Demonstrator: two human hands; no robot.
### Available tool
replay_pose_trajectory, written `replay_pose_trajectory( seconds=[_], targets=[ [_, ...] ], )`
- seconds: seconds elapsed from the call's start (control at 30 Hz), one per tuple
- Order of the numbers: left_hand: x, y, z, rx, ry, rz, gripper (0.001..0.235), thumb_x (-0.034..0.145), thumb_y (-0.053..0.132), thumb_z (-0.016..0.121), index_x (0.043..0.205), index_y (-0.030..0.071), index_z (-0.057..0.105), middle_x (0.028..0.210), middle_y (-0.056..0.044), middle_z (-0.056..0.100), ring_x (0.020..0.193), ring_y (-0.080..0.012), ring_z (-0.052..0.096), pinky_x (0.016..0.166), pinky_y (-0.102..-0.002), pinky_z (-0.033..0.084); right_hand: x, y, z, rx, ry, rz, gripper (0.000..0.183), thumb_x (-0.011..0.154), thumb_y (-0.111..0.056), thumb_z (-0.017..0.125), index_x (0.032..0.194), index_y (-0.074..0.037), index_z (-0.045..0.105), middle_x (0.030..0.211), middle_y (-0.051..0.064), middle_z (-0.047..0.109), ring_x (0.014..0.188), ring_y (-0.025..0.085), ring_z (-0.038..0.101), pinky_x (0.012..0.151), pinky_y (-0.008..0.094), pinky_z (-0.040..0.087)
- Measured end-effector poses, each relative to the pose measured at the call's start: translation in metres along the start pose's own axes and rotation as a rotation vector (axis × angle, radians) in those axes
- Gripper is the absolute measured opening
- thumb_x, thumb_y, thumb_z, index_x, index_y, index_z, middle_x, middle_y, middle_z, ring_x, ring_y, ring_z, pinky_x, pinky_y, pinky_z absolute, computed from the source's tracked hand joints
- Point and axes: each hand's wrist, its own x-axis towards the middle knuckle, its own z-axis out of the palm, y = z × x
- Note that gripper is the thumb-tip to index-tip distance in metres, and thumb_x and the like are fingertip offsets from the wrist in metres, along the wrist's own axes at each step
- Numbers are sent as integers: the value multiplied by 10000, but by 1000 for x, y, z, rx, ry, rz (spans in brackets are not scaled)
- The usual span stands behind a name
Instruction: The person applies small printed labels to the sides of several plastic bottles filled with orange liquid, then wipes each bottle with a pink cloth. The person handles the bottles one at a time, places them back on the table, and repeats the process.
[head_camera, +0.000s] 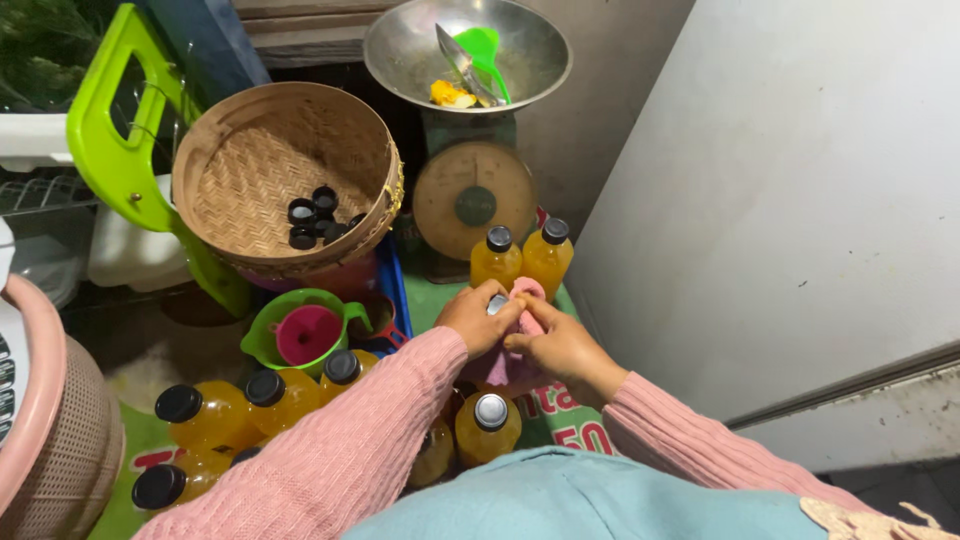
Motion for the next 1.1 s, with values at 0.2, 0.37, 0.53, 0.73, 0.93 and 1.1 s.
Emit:
replay_pose_trajectory(
  seconds=[0.2, 0.37, 0.53, 0.73, 0.93, 1.1],
  targets=[
    [0, -1, 1, -52, 34, -42, 479, 862, 585, 656, 1084, 162, 695, 1099, -214, 671, 1045, -384, 670, 928, -450, 527, 40, 36, -10, 245, -151, -39, 683, 894, 7, 634, 1534, -160, 462, 1312, 96, 679, 1124, 205, 686, 907, 314, 596],
    [-2, 2, 1, -30, 30, -38, 466, 858, 563, 673, 1092, 160, 684, 1100, -215, 662, 1031, -392, 663, 919, -456, 524, 72, 76, -19, 318, -214, 38, 753, 846, 119, 586, 1534, -156, 451, 1266, 89, 697, 1066, 210, 710, 877, 345, 614],
    [-5, 2, -1, -40, 30, -31, 467, 864, 563, 669, 1079, 148, 681, 1092, -220, 667, 1029, -390, 665, 917, -458, 523, 62, 75, -7, 295, -173, 182, 774, 860, 111, 589, 1556, -190, 437, 1209, 100, 713, 952, 204, 713, 802, 353, 599],
    [-2, 0, 0, -12, 27, -32, 481, 865, 570, 662, 1112, 157, 667, 1115, -232, 653, 1047, -404, 652, 915, -466, 521, 39, 23, -20, 89, -44, 5, 653, 896, 10, 638, 1511, -196, 564, 1209, 111, 724, 882, 181, 649, 759, 323, 538],
    [-6, 3, -2, -7, 29, -21, 505, 868, 581, 664, 1108, 137, 658, 1121, -245, 654, 1062, -416, 650, 926, -478, 519, 44, 38, -10, 99, 23, -82, 607, 867, 11, 616, 1449, -160, 603, 1228, 76, 736, 986, 126, 731, 829, 269, 593],
    [-10, 8, -5, -36, 18, -45, 490, 861, 572, 657, 1099, 144, 667, 1134, -226, 660, 1061, -402, 661, 930, -471, 522, 59, 70, 0, 178, -38, 193, 510, 980, -216, 574, 1488, -176, 551, 1192, 118, 729, 955, 200, 686, 786, 369, 555]
  ],
)
